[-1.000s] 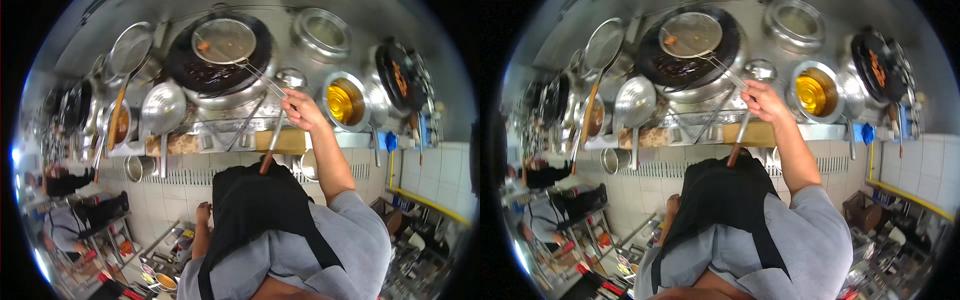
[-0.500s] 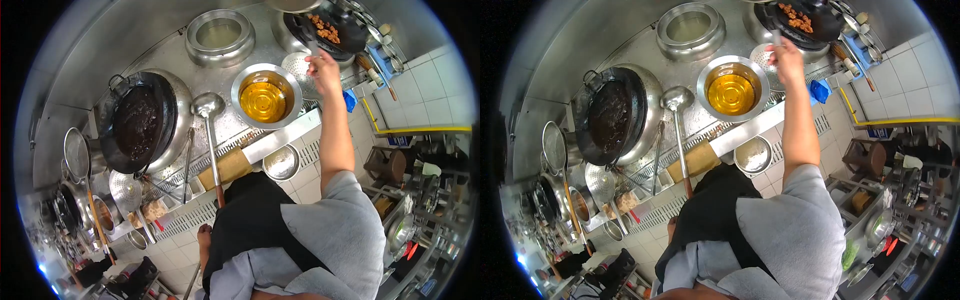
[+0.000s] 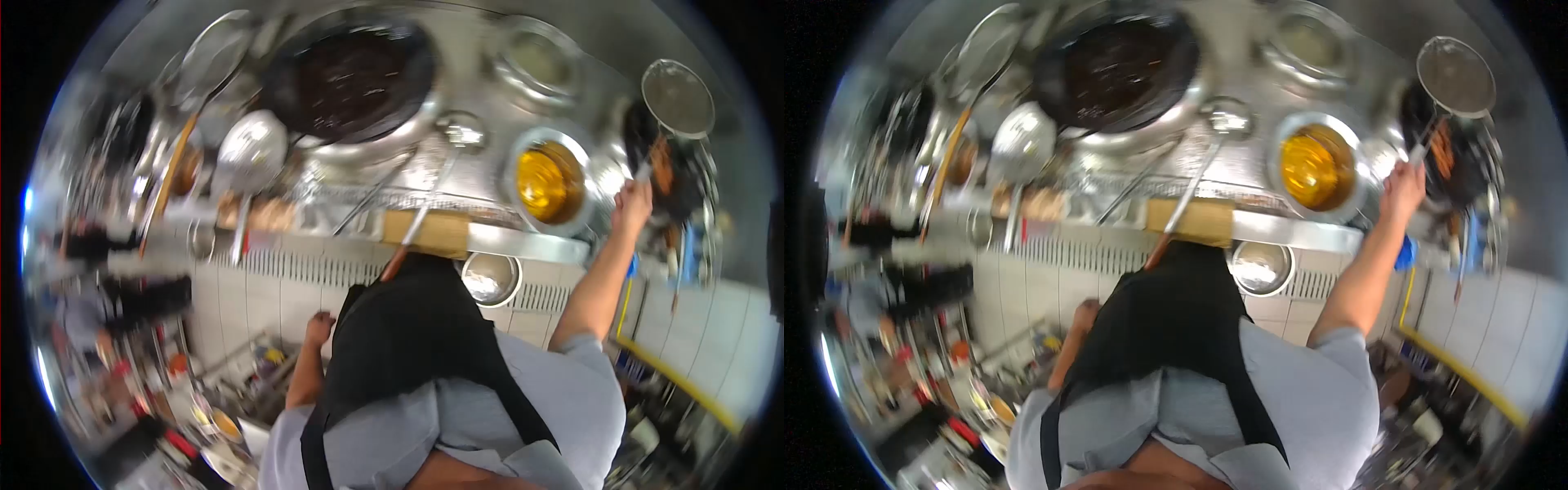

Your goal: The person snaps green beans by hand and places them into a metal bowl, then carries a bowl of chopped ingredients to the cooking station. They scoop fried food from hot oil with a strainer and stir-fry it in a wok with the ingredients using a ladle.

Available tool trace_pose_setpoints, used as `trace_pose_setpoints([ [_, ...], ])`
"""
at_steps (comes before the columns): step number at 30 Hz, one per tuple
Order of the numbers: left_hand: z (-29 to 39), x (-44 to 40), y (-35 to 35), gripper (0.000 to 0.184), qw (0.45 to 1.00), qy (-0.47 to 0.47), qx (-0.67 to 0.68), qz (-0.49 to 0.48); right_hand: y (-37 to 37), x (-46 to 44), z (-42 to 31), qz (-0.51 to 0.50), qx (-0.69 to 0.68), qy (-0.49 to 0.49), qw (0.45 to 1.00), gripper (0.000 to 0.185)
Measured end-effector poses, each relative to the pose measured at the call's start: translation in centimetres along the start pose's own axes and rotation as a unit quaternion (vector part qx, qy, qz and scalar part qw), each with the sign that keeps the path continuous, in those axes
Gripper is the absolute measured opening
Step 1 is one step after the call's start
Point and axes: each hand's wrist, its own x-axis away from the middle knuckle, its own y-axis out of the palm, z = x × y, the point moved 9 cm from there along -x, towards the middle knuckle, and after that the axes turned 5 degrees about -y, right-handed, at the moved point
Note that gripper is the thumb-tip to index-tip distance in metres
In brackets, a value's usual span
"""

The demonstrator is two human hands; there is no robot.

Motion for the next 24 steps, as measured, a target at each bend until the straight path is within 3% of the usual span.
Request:
trace_pose_setpoints([
  [1, -1.6, 0.4, 1.7, 0.031, 0.999, 0.020, 0.029, 0.023, 3.5, 2.2, 1.0, -0.063, -0.119, 0.033, 0.990, 0.006],
  [2, -0.2, 1.3, 0.1, 0.031, 0.999, 0.023, 0.020, 0.032, 7.9, 6.0, 0.5, -0.082, -0.108, 0.071, 0.988, 0.006],
  [4, -0.4, 3.2, -2.0, 0.032, 0.977, -0.112, 0.174, 0.059, 14.5, 12.1, 3.6, -0.225, -0.204, 0.167, 0.938, 0.013],
  [5, -0.8, 4.3, -2.6, 0.034, 0.944, -0.186, 0.264, 0.066, 17.3, 15.2, 4.4, -0.254, -0.202, 0.167, 0.931, 0.009],
  [7, -2.5, 6.4, -1.4, 0.039, 0.877, -0.289, 0.376, 0.075, 23.6, 23.4, 4.7, -0.295, -0.253, 0.280, 0.878, 0.016],
  [8, -2.9, 7.5, -1.1, 0.047, 0.867, -0.291, 0.397, 0.081, 26.0, 26.5, 5.2, -0.334, -0.267, 0.307, 0.850, 0.019],
  [11, -3.9, 12.2, -0.1, 0.048, 0.856, -0.326, 0.391, 0.088, 31.8, 35.5, 5.7, -0.421, -0.231, 0.353, 0.803, 0.017],
  [14, -9.3, 17.4, 8.9, 0.048, 0.798, -0.380, 0.457, 0.100, 35.3, 42.8, 6.0, -0.467, -0.173, 0.375, 0.781, 0.013],
  [17, -12.1, 23.7, 15.7, 0.046, 0.844, -0.366, 0.374, 0.121, 37.4, 48.9, 7.3, -0.522, -0.130, 0.383, 0.751, 0.010],
  [18, -12.4, 26.8, 18.1, 0.045, 0.739, -0.469, 0.471, 0.107, 37.9, 50.6, 7.8, -0.534, -0.105, 0.375, 0.751, 0.009],
  [21, -12.8, 33.1, 23.9, 0.040, 0.695, -0.514, 0.483, 0.140, 39.6, 54.7, 11.1, -0.567, -0.064, 0.358, 0.739, 0.018],
  [22, -10.9, 34.8, 23.5, 0.032, 0.624, -0.510, 0.554, 0.209, 39.9, 56.0, 12.1, -0.568, -0.062, 0.359, 0.738, 0.022],
  [24, -7.9, 37.0, 23.4, 0.031, 0.565, -0.549, 0.580, 0.206, 39.8, 57.3, 14.6, -0.557, -0.067, 0.373, 0.739, 0.029],
])
